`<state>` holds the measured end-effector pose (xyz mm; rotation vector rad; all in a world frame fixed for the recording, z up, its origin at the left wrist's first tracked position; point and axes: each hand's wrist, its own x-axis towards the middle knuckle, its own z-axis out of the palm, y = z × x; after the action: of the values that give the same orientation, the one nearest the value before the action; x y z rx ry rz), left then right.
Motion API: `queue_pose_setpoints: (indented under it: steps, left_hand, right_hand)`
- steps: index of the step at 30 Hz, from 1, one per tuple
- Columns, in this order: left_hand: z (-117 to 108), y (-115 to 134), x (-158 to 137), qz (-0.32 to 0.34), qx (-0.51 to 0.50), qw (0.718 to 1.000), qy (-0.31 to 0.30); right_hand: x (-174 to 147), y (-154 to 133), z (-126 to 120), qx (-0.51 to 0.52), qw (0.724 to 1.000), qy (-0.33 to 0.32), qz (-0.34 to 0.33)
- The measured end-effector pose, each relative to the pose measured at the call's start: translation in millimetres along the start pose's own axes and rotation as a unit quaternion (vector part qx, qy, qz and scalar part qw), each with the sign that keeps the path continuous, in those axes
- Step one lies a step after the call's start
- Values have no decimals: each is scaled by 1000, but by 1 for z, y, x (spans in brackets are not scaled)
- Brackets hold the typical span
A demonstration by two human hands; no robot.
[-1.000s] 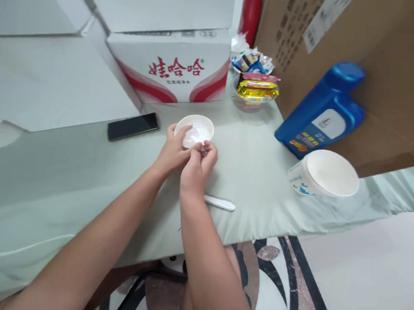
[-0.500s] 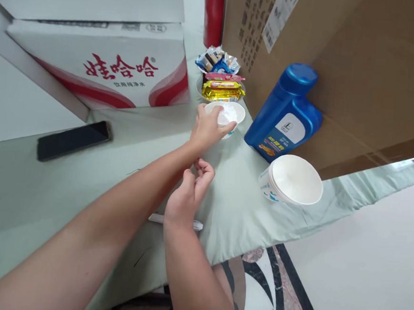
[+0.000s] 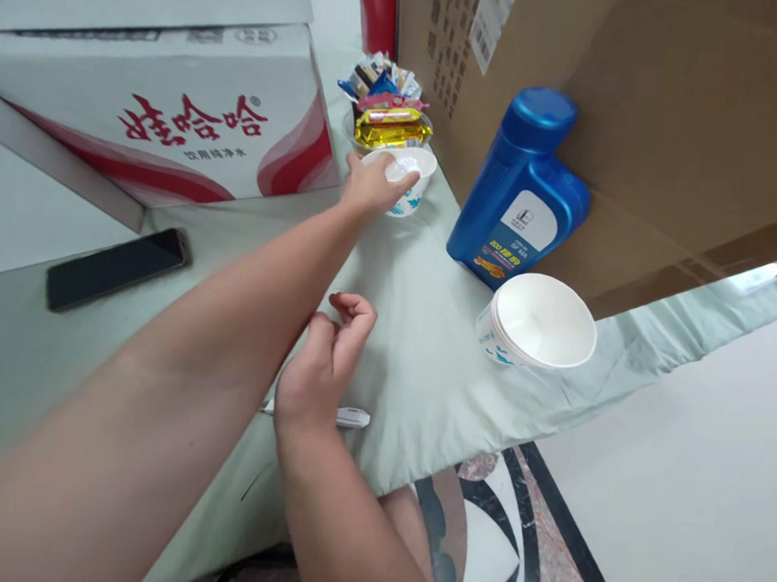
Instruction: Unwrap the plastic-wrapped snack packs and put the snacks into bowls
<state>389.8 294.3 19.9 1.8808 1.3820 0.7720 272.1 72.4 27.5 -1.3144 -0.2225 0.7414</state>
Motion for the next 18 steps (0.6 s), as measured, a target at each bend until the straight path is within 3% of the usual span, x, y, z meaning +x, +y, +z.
queue_pose_setpoints:
  steps: [3, 6, 8, 11, 18]
  left_hand:
    - [-12, -10, -3, 44, -40, 998, 6]
    - [-46, -22, -35, 46, -103, 992, 49]
    - [-79, -33, -71, -1, -195, 978, 79]
    - [-134, -58, -139, -75, -336, 933, 100]
    - [-240, -118, -291, -150, -391, 881, 221]
  right_hand:
    - [-1, -2, 1, -3, 999, -1, -34]
    - [-3, -2, 5, 8, 999, -6, -48]
    - [-7, -1, 8, 10, 998, -16, -52]
    - [-18, 3, 14, -4, 996, -43, -76]
    - [-73, 27, 29, -112, 966, -155, -172]
